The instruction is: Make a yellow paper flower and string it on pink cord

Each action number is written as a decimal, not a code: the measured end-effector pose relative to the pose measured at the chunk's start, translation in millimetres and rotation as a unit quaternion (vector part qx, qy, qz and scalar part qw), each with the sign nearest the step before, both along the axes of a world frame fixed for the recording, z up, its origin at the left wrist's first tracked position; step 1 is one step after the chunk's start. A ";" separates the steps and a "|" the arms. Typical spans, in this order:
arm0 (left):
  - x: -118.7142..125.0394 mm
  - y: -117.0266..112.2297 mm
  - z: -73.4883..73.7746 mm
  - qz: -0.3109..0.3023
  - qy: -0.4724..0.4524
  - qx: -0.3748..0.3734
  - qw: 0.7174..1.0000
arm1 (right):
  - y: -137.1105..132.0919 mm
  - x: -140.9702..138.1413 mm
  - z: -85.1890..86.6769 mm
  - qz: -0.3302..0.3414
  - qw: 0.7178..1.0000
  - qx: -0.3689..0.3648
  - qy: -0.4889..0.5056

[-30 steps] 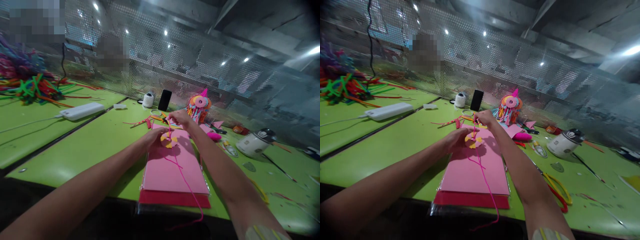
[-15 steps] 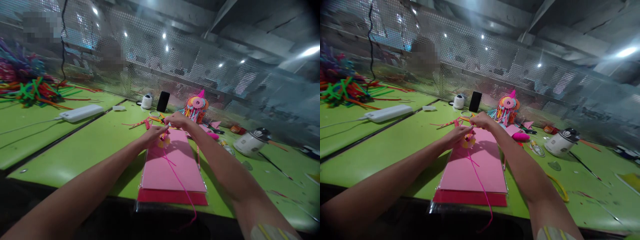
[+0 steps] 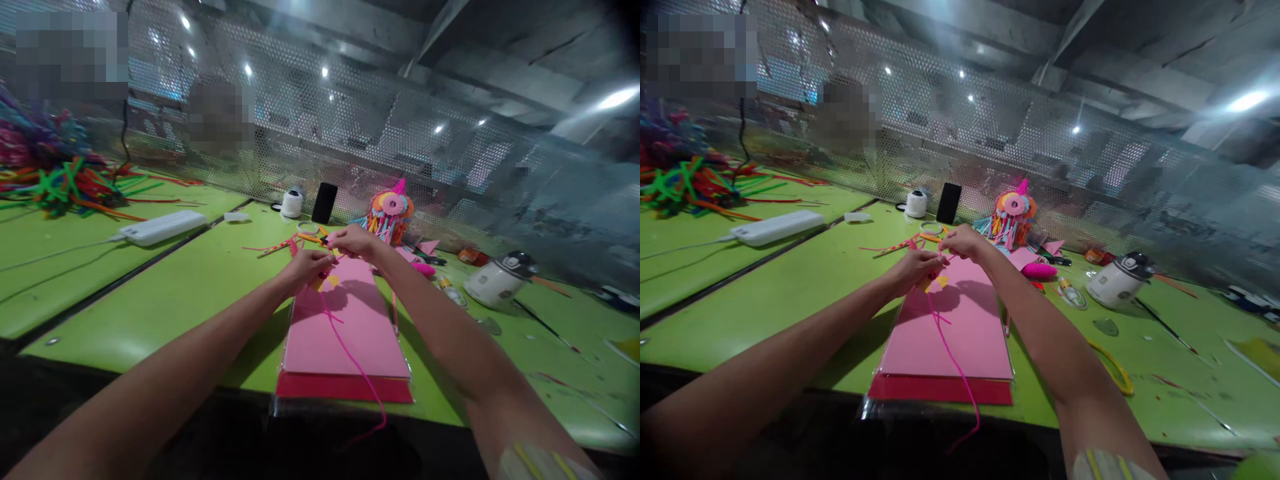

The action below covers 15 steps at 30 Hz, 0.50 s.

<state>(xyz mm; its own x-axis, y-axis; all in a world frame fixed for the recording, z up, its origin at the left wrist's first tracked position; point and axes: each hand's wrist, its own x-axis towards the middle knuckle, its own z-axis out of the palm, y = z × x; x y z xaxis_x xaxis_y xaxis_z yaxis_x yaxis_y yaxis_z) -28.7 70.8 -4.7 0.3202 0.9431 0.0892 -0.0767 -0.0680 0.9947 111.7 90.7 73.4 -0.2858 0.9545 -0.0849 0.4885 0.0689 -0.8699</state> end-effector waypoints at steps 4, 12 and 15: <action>2.8 -0.4 -7.0 -0.017 0.028 -0.010 0.999 | 6.5 6.2 2.3 -0.008 0.999 0.009 0.030; 1.2 -3.5 -16.1 -0.039 0.029 -0.048 0.998 | 14.8 4.4 -10.8 -0.038 0.994 0.000 0.105; 0.8 -4.6 -15.4 -0.029 0.012 -0.053 0.998 | 16.7 5.1 -18.4 -0.065 0.988 0.011 0.139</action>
<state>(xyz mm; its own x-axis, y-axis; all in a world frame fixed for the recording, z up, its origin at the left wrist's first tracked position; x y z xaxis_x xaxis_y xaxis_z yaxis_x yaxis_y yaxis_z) -27.9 66.1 -20.1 0.3762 0.9264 -0.0191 -0.0536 0.0424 0.9977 116.8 107.4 55.0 -0.1707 0.9853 0.0000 0.2376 0.0411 -0.9705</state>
